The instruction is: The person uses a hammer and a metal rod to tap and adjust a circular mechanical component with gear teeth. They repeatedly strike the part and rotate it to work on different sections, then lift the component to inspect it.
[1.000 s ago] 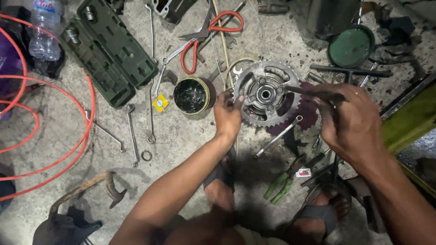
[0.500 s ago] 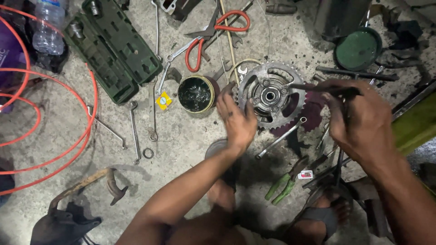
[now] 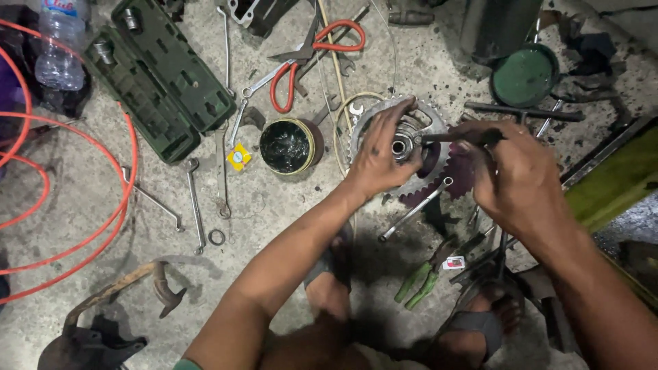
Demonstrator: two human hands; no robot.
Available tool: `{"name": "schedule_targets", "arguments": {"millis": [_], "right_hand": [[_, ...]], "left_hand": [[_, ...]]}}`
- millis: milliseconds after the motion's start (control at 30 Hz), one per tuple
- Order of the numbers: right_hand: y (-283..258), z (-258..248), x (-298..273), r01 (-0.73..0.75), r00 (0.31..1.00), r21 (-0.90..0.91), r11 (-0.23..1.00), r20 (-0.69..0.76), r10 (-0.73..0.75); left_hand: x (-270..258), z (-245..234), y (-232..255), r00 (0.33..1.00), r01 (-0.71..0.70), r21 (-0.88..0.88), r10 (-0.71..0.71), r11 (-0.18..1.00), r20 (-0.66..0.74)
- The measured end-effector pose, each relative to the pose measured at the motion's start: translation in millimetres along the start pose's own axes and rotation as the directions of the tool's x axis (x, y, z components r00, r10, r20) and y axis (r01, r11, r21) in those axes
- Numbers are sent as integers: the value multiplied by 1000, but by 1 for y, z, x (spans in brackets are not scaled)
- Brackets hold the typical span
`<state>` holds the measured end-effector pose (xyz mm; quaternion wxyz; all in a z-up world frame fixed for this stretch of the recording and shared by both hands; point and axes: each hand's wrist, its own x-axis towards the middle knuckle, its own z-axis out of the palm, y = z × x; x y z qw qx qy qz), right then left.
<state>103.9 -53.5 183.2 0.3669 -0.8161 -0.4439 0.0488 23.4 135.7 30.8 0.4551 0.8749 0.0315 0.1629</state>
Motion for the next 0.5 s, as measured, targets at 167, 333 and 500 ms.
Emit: {"name": "schedule_targets", "arguments": {"millis": [167, 333, 500], "right_hand": [[8, 6, 2, -8, 999, 33, 999, 43, 6], [3, 2, 10, -48, 998, -17, 999, 40, 49], [12, 2, 10, -12, 998, -38, 999, 57, 14]], "left_hand": [[-1, 3, -2, 995, -83, 37, 81, 996, 65], [4, 9, 3, 983, -185, 27, 185, 982, 0], [15, 6, 14, 954, -297, -46, 294, 954, -63]]}}
